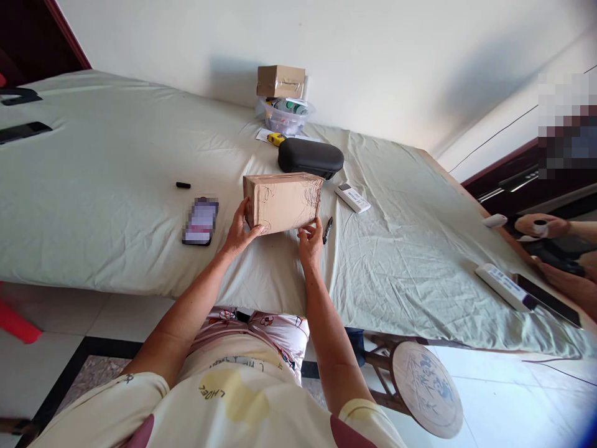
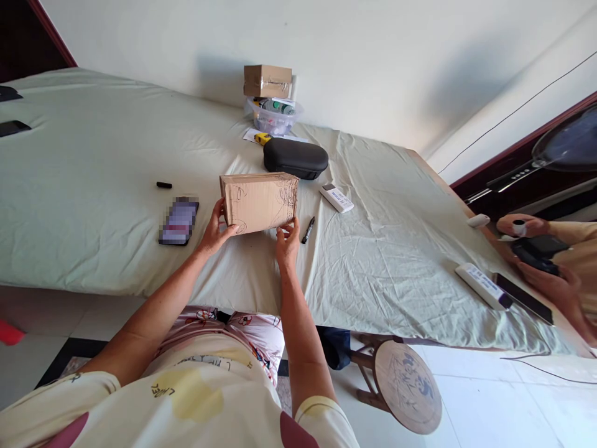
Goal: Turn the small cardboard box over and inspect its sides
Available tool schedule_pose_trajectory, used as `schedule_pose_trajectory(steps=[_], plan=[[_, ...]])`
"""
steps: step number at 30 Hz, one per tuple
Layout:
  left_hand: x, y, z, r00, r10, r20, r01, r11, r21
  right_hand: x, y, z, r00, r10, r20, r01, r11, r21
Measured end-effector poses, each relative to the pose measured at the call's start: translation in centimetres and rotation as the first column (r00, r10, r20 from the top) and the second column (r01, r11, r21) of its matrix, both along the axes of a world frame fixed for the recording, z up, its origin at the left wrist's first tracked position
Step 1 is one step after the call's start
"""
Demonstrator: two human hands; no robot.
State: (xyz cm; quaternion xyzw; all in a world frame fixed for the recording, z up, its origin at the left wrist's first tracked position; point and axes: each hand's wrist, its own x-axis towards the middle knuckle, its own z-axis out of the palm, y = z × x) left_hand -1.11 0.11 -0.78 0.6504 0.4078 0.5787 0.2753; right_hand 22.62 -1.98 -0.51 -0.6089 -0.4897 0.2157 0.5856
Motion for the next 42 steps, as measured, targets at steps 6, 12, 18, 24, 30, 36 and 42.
schedule_pose_trajectory(steps=[6, 12, 18, 24, 30, 36, 42], plan=[[-0.1, -0.1, 0.0, 0.99, -0.117, 0.08, 0.124, 0.988, -0.095, 0.1, 0.3, -0.5, 0.999, -0.001, -0.042, 0.002, 1.0, 0.01], [1.2, -0.7, 0.5, 0.981, -0.135, 0.136, 0.146, 0.986, -0.077, -0.8, -0.4, -0.2, 0.997, 0.054, 0.049, -0.056, 0.998, 0.038], [1.7, -1.5, 1.4, 0.985, -0.055, 0.163, 0.064, 0.997, -0.049, -2.7, -1.6, 0.5, 0.964, 0.217, 0.156, -0.222, 0.975, 0.016], [1.8, -1.7, 1.4, 0.993, 0.104, 0.056, -0.104, 0.995, -0.012, -4.1, -2.2, 0.9, 0.895, 0.402, 0.196, -0.403, 0.915, -0.034], [1.7, -1.7, 0.6, 0.957, 0.281, -0.077, -0.283, 0.959, -0.019, -4.0, -2.0, 0.4, 0.883, 0.392, 0.258, -0.399, 0.916, -0.027], [1.5, -1.6, 0.8, 0.947, 0.304, -0.1, -0.307, 0.951, -0.021, -3.0, -1.9, 1.0, 0.943, 0.192, 0.27, -0.201, 0.98, 0.003], [1.7, -1.5, 0.5, 0.957, 0.279, -0.083, -0.28, 0.96, 0.001, -2.3, -1.2, 0.3, 0.932, 0.103, 0.347, -0.104, 0.994, -0.016]])
